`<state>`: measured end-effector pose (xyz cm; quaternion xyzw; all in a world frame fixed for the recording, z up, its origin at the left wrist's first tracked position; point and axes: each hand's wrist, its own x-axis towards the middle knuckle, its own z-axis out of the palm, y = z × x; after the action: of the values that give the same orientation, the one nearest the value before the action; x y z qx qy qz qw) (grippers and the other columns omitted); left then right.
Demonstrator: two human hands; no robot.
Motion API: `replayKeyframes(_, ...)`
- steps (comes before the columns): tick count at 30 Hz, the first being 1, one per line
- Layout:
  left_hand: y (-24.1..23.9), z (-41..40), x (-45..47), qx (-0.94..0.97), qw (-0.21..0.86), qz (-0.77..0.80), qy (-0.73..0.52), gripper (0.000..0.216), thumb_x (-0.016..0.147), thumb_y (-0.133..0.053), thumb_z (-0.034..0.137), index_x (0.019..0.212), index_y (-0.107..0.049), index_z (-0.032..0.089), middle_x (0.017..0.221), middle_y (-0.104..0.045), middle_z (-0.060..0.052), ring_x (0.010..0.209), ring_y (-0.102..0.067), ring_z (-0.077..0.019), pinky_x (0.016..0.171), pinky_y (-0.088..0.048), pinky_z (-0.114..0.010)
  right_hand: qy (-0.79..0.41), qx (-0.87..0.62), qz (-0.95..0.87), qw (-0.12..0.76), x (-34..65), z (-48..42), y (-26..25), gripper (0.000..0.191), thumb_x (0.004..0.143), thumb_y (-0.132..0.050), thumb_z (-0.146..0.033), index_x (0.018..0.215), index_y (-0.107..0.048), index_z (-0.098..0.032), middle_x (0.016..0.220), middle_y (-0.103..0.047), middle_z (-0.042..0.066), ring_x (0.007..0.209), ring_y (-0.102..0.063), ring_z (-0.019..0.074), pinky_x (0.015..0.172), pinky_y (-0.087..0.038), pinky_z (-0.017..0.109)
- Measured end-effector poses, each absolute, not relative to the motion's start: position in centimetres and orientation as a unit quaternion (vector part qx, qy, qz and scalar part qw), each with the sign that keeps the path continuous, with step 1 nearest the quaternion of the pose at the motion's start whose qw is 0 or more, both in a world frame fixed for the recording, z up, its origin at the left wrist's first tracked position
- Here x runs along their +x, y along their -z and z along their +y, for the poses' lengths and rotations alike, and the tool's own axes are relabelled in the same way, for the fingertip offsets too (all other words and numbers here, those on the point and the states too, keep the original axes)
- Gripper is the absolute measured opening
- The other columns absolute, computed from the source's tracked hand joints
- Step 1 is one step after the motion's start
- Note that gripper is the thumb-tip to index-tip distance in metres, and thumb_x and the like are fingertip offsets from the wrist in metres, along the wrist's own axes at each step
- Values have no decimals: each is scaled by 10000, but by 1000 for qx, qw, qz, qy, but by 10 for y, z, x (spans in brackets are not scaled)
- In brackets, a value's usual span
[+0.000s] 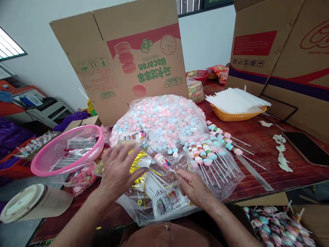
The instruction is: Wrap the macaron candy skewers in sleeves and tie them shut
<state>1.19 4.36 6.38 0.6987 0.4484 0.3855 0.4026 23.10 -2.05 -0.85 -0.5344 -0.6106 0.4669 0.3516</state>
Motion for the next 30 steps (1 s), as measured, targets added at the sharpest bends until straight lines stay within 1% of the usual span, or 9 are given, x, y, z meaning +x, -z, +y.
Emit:
replayKeyframes(3,-60,56,11,720,428,409,-363,419,424,-841,206,800,-657,236,928,-637,-79,1203,-366,-357,1046,-150,-452,-470,-493,-665,306,240,-20,-8,429,885,-354,-478,576,-430,-190,502,-439,-32,491,-410,99,494,-306,217)
replayKeyframes(6,-39,51,22,697,499,415,-305,237,492,-814,248,631,-622,233,608,-568,-36,901,-558,-303,970,-286,-387,-416,-492,-710,283,242,-17,-21,406,885,-364,-448,592,-473,-189,533,-457,-21,511,-402,105,488,-293,221)
replayKeyframes(10,-17,31,32,699,494,410,-316,141,586,-753,265,657,-631,263,516,-516,18,553,-517,-182,656,-398,-232,-322,-510,-754,259,241,-8,-29,323,867,-407,-377,648,-562,-197,587,-524,2,563,-433,126,544,-325,244)
replayKeyframes(13,-11,21,32,691,501,405,-328,53,711,-650,303,693,-645,253,539,-544,15,505,-484,-145,538,-349,-194,-358,-518,-699,338,236,1,-25,229,844,-449,-384,855,-598,-211,659,-552,-2,604,-476,127,568,-362,237)
replayKeyframes(16,-10,18,32,647,547,431,-310,185,800,-528,357,746,-642,222,583,-560,5,462,-458,-122,464,-317,-198,-473,-504,-591,416,223,6,-11,360,802,-518,-414,1082,-511,-189,756,-551,-7,591,-475,100,537,-368,212)
replayKeyframes(19,-12,18,30,645,572,436,-257,243,808,-503,374,665,-594,200,550,-525,12,428,-431,-108,429,-296,-201,-509,-488,-596,383,201,4,3,255,803,-515,-402,825,-568,-154,636,-501,-26,558,-434,89,516,-346,204)
replayKeyframes(21,-15,19,27,654,598,406,-223,250,795,-523,379,638,-578,193,536,-526,11,459,-450,-115,451,-313,-200,-452,-496,-642,371,187,0,6,259,839,-461,-350,691,-552,-157,586,-487,-26,569,-437,96,531,-342,209)
replayKeyframes(26,-20,20,18,612,685,352,-178,279,740,-586,423,600,-576,182,478,-508,19,451,-413,-107,465,-308,-205,-176,-509,-782,313,177,-4,-7,261,856,-408,-211,622,-512,-162,582,-517,5,544,-447,108,522,-308,242)
replayKeyframes(30,-15,16,11,562,727,359,-162,425,785,-495,485,487,-497,182,413,-450,18,421,-375,-102,466,-292,-221,57,-443,-836,318,186,-4,-20,215,864,-394,-153,835,-607,-145,783,-632,88,783,-540,191,704,-380,317)
